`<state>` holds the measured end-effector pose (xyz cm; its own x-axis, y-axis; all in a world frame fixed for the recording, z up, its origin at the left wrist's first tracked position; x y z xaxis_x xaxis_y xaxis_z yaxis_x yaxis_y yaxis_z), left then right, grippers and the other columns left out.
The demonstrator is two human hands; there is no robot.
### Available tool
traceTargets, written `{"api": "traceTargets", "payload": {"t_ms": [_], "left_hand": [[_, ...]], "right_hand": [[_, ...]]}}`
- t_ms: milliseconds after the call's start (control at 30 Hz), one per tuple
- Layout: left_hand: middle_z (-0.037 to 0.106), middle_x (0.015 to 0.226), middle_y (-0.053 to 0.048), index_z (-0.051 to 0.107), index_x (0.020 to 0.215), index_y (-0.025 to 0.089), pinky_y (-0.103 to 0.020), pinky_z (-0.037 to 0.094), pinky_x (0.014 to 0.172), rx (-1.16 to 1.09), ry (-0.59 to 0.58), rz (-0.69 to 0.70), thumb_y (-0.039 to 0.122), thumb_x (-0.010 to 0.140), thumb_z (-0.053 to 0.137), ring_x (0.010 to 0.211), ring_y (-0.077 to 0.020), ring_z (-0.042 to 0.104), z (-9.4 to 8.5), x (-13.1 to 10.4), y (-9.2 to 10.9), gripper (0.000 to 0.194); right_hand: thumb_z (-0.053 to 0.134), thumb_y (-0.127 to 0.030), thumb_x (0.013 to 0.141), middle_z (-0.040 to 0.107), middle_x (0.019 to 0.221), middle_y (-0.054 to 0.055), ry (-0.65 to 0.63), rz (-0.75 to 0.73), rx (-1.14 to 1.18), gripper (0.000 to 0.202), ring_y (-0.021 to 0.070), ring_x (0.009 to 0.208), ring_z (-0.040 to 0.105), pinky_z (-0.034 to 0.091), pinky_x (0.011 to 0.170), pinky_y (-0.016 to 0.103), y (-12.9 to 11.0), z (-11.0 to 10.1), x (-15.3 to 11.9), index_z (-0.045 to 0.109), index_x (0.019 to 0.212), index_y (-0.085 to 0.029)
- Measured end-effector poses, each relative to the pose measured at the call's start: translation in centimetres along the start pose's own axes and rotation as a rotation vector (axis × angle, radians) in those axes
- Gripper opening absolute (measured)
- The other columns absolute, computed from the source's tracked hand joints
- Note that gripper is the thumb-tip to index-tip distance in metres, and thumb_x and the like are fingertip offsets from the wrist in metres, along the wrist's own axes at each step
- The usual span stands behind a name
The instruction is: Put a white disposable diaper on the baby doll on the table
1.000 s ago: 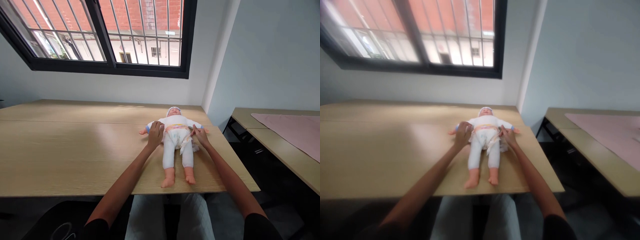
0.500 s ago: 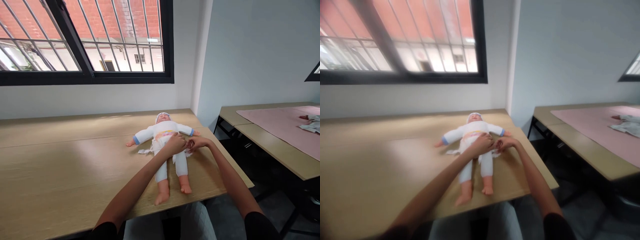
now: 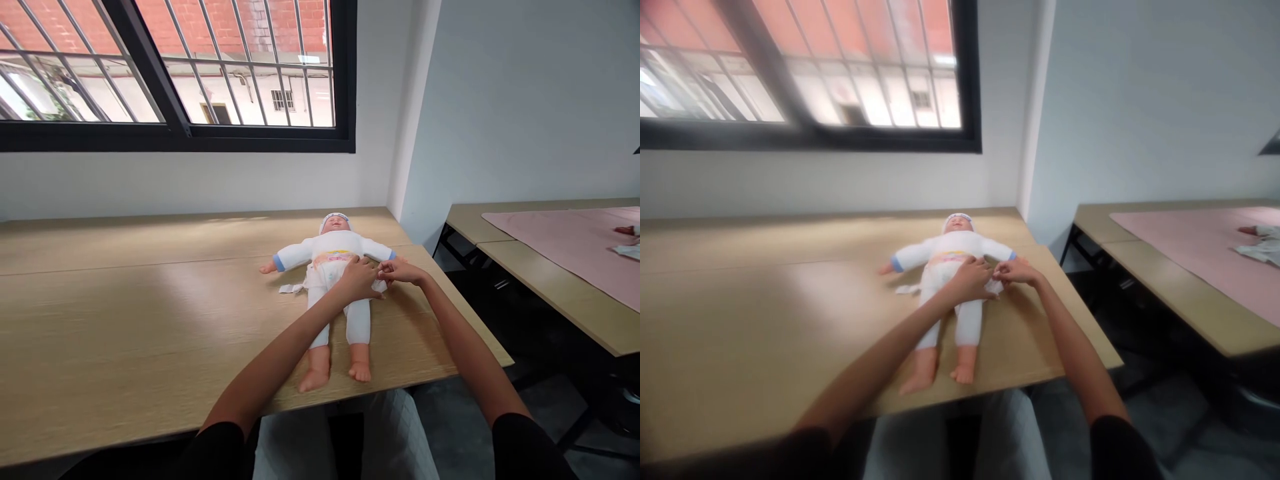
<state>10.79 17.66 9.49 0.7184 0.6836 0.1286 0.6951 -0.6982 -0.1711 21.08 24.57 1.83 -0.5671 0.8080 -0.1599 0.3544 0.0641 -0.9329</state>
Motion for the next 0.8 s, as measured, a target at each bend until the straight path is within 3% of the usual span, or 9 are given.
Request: {"api": "traceTargets", "payload": {"t_ms": [167,267,500,800], "left_hand": [[0.07,0.085,-0.011,0.069,0.082,0.016,-0.04,0.038,0.082,-0.034,-0.006,-0.009,0.024,0.079,0.061,0.1,-0.0295,0.057,0.4,0.1,-0.1,0.012],[0.07,0.08,-0.011,0.068,0.078,0.016,-0.04,0.038,0.081,-0.046,0.016,-0.021,0.016,0.078,0.055,0.098,-0.0286,0.057,0.4,0.1,-0.3,0.013],[0.07,0.085,-0.013,0.069,0.084,0.013,-0.04,0.038,0.082,-0.086,0.03,-0.098,0.014,0.08,0.052,0.096,-0.0272,0.058,0.3,0.0,-0.9,0.017],[0.071,0.083,-0.01,0.068,0.089,0.015,-0.037,0.037,0.08,-0.118,0.051,-0.129,0.014,0.084,0.051,0.095,-0.0255,0.058,0.1,0.0,-1.3,0.018]], "right_hand": [[0.073,-0.056,0.072,0.067,0.071,0.002,0.021,0.004,0.078,0.046,0.0128,0.064,0.064,0.054,0.062,0.024,-0.6,0.4,-0.2,0.06,0.09,-0.016],[0.073,-0.051,0.075,0.07,0.074,0.005,0.002,0.05,0.11,0.043,0.0161,0.067,0.069,0.056,0.061,0.025,-0.8,0.4,-0.8,0.057,0.095,-0.016],[0.084,-0.03,0.063,0.07,0.098,0.009,-0.097,0.103,0.097,0.054,0.0207,0.08,0.07,0.059,0.059,0.028,0.1,0.3,-1.4,0.054,0.106,-0.017],[0.076,-0.028,0.071,0.072,0.08,0.003,-0.065,0.027,0.042,0.052,0.0155,0.067,0.069,0.05,0.054,0.021,-0.8,1.0,-0.6,0.051,0.115,-0.017]]}}
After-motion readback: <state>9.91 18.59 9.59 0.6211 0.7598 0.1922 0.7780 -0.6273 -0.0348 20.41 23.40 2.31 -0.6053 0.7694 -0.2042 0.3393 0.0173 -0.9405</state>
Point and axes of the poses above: each hand's wrist, its own x-axis towards the middle knuckle, its own z-axis out of the palm, y = z × x, the point moved 7 cm from there along x, towards the middle knuckle
